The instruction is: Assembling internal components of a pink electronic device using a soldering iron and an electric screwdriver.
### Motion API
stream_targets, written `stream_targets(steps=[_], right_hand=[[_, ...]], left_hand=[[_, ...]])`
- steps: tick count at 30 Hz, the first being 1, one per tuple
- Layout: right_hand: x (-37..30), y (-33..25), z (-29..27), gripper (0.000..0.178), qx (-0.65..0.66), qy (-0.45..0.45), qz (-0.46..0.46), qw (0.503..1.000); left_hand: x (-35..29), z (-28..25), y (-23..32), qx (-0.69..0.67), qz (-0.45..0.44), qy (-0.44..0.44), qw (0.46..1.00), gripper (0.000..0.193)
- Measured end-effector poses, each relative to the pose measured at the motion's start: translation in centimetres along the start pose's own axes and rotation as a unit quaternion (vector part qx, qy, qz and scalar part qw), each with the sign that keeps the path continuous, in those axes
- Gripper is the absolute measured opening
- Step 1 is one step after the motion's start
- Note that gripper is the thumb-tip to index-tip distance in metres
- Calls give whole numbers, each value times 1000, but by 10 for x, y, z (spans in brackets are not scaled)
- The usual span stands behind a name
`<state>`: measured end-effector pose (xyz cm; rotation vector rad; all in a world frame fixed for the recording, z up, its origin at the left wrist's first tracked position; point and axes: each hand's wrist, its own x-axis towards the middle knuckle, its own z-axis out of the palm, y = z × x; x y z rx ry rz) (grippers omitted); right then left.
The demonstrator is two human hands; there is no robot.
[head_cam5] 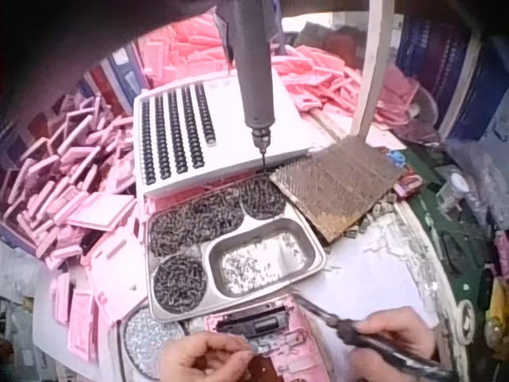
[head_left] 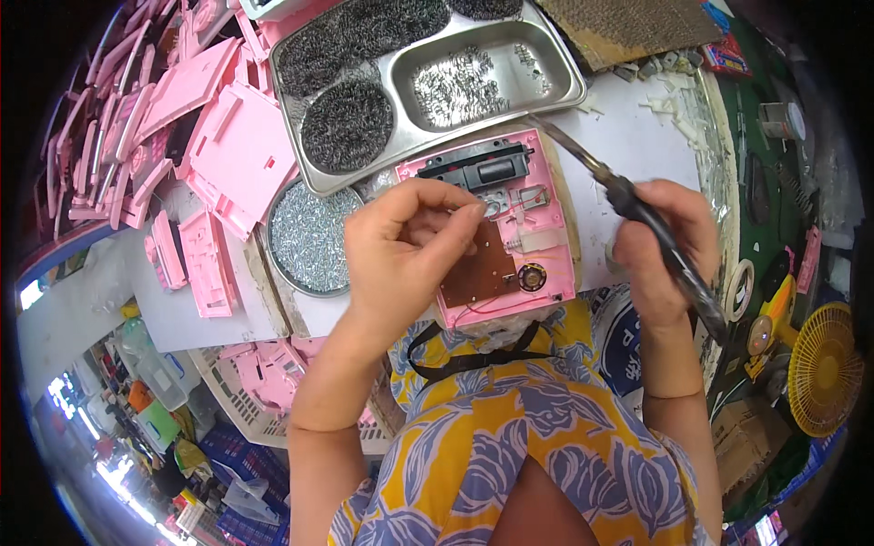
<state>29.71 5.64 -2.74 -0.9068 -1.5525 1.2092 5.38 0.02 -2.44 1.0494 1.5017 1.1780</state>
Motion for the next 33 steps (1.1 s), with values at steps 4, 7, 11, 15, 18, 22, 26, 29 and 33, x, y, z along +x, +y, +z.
stream_targets(steps=[4, 7, 11, 15, 18, 22, 26, 29, 33], right_hand=[[22, -7, 26, 46, 26, -84, 72, 994], [29, -3, 41, 46, 39, -118, 98, 987], [36, 6, 54, 44, 30, -134, 21, 990], [35, 0, 54, 45, 8, -141, 35, 989], [33, -1, 55, 45, 3, -133, 57, 989], [32, 3, 58, 46, -18, -124, 50, 991], [30, 7, 61, 46, -30, -114, 47, 992], [29, 8, 62, 46, -6, -105, 50, 993], [33, 13, 62, 46, -40, -109, 2, 993]], left_hand=[[-3, 11, -9, -49, -12, 2, 999, 9], [-5, 13, -8, -49, -3, 1, 999, 9], [-6, 10, -8, -27, 19, -5, 999, 6], [-4, 9, -20, 0, 70, 9, 997, 7], [-3, 9, -18, 55, 91, 12, 994, 10], [-2, 5, -18, 75, 93, 2, 993, 12], [1, 0, -16, 73, 70, -6, 995, 11], [2, -1, -14, 74, 67, -10, 995, 11], [4, -3, -13, 104, 82, -20, 991, 12]])
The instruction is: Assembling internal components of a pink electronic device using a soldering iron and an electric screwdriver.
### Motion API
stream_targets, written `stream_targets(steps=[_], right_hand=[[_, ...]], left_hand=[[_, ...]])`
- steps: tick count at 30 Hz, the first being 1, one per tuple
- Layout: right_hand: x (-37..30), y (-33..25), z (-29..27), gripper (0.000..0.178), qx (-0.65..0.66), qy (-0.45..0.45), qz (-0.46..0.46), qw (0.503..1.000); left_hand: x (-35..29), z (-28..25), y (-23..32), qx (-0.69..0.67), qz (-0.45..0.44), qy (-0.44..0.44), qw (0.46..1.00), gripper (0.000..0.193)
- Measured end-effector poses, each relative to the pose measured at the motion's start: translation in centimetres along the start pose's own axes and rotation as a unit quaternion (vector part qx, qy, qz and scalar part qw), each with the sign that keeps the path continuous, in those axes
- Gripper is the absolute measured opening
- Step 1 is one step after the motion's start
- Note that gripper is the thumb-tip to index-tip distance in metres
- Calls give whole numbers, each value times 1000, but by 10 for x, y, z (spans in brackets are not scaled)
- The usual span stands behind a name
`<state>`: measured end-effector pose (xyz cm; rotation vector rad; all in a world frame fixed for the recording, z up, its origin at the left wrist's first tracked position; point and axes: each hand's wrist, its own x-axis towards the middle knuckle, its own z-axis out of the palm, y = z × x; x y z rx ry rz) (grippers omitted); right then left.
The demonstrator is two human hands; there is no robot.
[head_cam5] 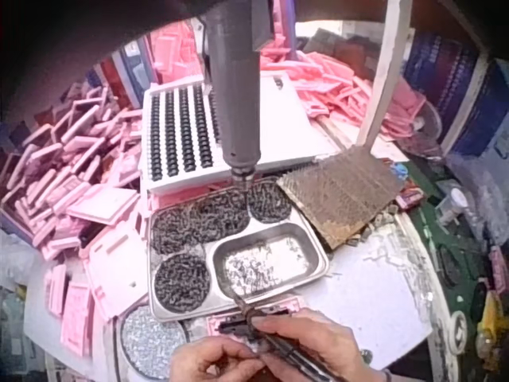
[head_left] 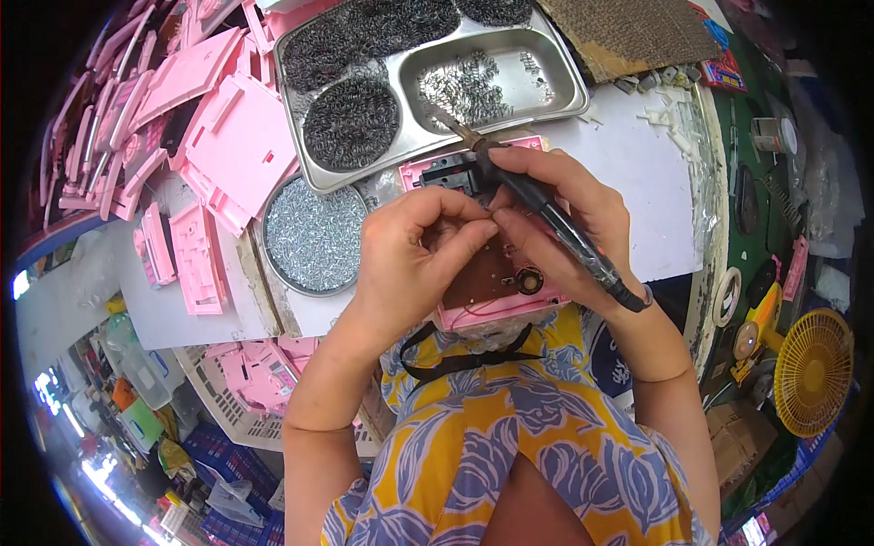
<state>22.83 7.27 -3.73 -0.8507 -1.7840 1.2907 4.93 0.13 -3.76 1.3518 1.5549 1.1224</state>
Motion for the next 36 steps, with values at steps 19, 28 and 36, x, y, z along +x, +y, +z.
stream_targets(steps=[19, 28, 36], right_hand=[[-17, -3, -56, 40, -88, 64, -180, 978], [-16, -10, -74, 27, -116, -53, -182, 975], [-12, -10, -65, 25, -145, -76, -188, 968]], left_hand=[[8, 4, 3, 94, 35, 16, 995, 10], [13, 18, -6, 184, 98, 56, 976, 14], [12, 18, -6, 207, 84, 63, 973, 13]])
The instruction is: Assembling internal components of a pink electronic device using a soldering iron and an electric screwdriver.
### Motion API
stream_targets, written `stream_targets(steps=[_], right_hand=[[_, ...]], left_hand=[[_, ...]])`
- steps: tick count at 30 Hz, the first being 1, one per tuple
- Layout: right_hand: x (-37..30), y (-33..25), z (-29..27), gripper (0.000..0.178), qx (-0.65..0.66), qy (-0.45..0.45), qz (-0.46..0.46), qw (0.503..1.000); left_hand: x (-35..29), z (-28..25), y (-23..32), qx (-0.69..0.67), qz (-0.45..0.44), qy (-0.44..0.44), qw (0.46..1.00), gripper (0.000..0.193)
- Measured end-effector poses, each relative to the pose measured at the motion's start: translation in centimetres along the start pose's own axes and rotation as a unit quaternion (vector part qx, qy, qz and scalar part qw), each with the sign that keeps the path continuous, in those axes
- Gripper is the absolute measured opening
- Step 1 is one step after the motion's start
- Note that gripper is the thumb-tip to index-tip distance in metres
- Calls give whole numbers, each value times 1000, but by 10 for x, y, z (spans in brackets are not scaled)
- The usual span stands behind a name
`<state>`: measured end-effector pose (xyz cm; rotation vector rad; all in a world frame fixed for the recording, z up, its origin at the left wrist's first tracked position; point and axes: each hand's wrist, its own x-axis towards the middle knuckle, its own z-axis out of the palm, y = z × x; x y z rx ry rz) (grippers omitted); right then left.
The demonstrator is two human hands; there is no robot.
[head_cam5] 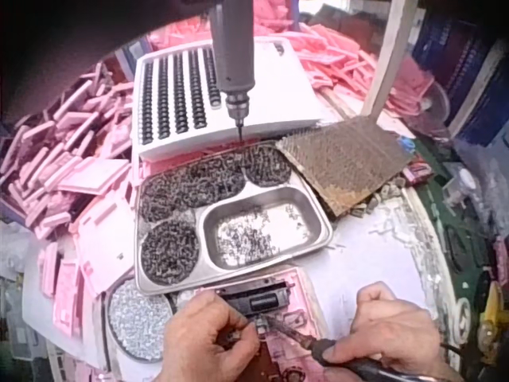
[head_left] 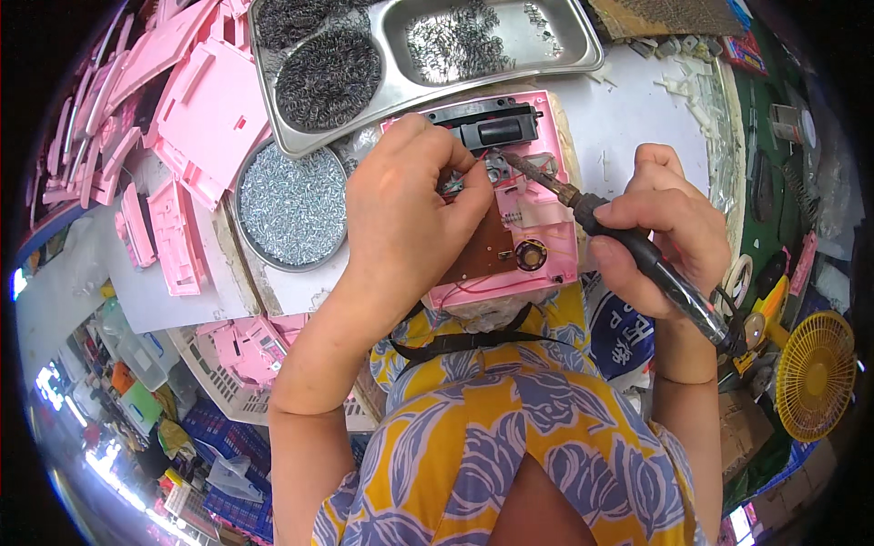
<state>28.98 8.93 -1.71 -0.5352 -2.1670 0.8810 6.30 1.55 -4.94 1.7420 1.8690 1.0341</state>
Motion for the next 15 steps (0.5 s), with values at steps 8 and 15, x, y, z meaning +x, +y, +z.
stream_targets(steps=[8, 15], right_hand=[[1, 3, 3, 25, 7, 6, -6, 1000], [2, 4, 5, 28, 6, 1, -14, 1000]], left_hand=[[0, 0, -1, 4, 8, 6, 1000, 13], [-1, 1, -1, -1, 4, 10, 1000, 13]])
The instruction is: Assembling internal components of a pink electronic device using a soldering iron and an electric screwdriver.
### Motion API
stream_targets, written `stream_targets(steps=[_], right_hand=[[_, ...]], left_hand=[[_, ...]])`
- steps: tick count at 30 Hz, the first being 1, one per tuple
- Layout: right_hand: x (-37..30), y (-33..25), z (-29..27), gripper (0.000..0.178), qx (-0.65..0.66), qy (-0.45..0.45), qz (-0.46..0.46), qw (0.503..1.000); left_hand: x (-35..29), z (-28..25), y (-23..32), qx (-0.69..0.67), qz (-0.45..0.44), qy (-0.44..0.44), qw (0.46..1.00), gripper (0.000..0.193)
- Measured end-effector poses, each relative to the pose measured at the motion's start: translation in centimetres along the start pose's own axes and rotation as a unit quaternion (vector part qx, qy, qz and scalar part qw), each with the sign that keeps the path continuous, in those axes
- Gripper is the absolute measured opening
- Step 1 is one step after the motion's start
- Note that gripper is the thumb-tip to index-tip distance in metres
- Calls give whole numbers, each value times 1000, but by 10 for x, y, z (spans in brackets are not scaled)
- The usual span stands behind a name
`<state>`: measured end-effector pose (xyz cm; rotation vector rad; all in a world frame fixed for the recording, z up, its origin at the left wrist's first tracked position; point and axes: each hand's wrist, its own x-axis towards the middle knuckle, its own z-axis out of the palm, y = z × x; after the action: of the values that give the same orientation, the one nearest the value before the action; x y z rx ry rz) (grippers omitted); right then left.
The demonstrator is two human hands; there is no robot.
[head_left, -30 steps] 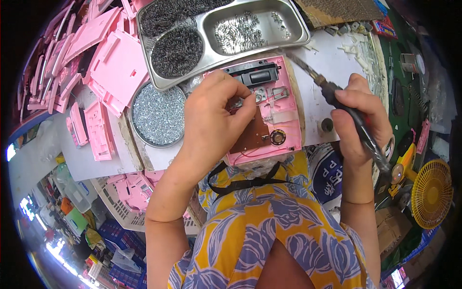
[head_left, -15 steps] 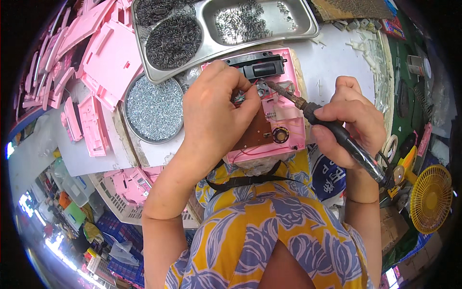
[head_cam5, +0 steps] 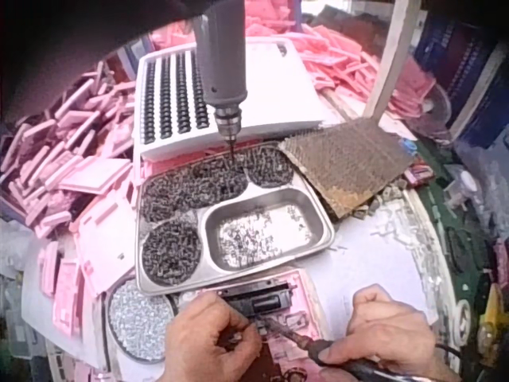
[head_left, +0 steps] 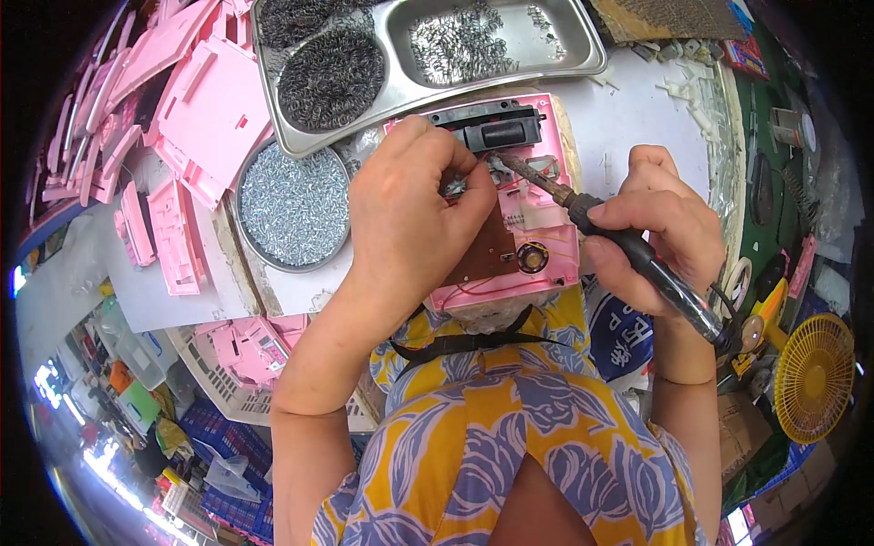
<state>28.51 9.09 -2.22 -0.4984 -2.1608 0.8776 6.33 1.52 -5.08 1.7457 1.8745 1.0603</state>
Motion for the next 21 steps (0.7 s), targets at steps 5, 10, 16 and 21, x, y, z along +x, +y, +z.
stream_targets(steps=[5, 10, 16, 21], right_hand=[[-1, -1, -4, 28, -1, -3, 2, 1000], [-2, -2, -8, 26, -3, -8, 10, 1000], [7, -4, -12, 25, -24, -36, 11, 999], [6, -1, -9, 21, -21, -45, 5, 999]], left_hand=[[0, 1, 1, -11, -3, 7, 1000, 13], [-1, 3, -1, -9, 9, 22, 1000, 13], [-3, 5, -1, -3, 8, 38, 999, 13], [-5, 6, -3, -6, 15, 50, 999, 16]])
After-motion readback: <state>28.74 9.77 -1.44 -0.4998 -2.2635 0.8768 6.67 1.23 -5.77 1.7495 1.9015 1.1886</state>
